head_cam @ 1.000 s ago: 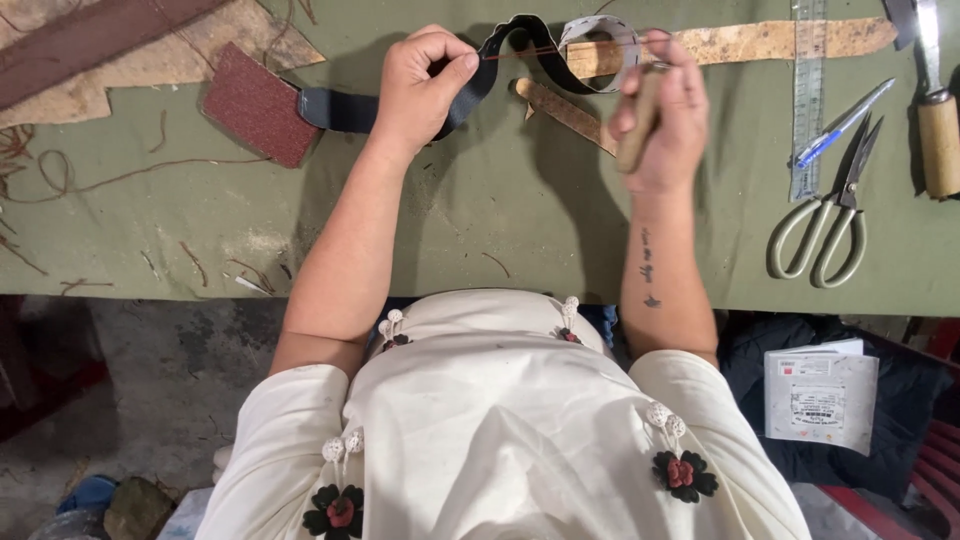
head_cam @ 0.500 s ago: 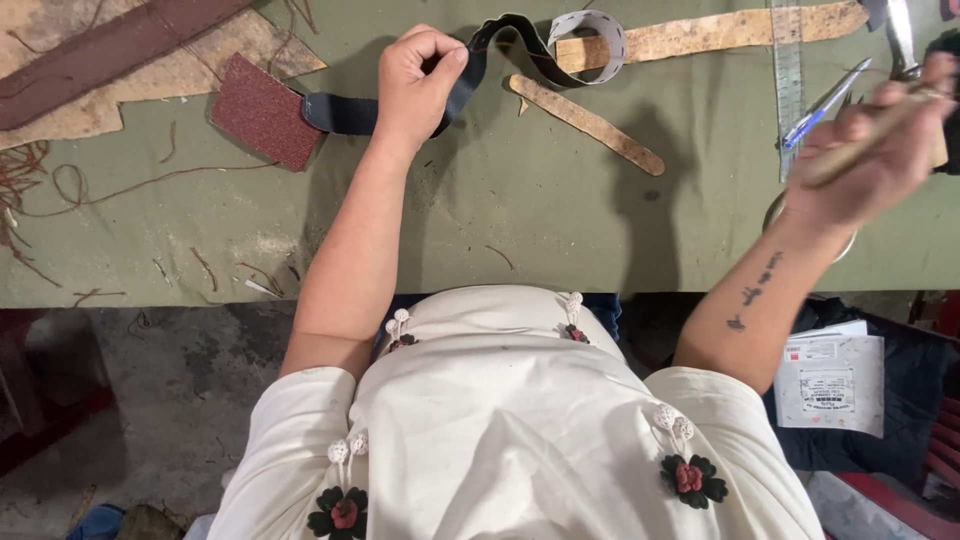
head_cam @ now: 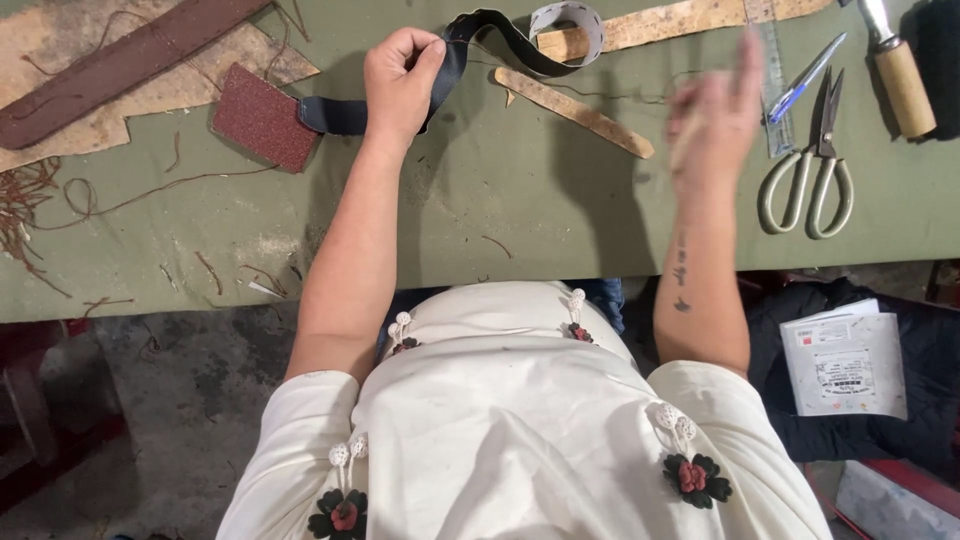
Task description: Hand-stitching a leather strap using an awl and needle.
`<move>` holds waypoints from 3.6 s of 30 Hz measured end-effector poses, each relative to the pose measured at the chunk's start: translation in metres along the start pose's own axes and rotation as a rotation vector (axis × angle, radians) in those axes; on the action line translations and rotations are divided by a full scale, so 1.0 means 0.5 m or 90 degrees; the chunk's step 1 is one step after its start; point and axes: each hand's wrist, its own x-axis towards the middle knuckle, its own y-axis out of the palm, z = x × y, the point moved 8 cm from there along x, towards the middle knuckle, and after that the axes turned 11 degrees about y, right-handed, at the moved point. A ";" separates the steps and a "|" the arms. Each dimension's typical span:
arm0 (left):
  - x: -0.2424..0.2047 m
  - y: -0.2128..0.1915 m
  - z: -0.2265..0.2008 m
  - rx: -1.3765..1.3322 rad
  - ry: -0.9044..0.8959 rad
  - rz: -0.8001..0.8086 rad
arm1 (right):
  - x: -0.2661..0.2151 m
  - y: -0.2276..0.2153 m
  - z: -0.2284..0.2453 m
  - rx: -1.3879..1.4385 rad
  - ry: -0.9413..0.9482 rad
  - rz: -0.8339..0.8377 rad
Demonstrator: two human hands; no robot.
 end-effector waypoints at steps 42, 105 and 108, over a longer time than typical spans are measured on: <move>-0.050 0.103 -0.101 -0.288 -0.067 0.391 | -0.047 0.369 -0.208 -0.016 -0.053 0.412; 0.030 -0.023 -0.063 -0.015 0.049 0.216 | -0.097 0.386 -0.183 -0.300 -0.118 0.630; 0.028 -0.020 -0.058 -0.006 0.081 0.224 | -0.097 0.386 -0.173 -0.304 -0.145 0.615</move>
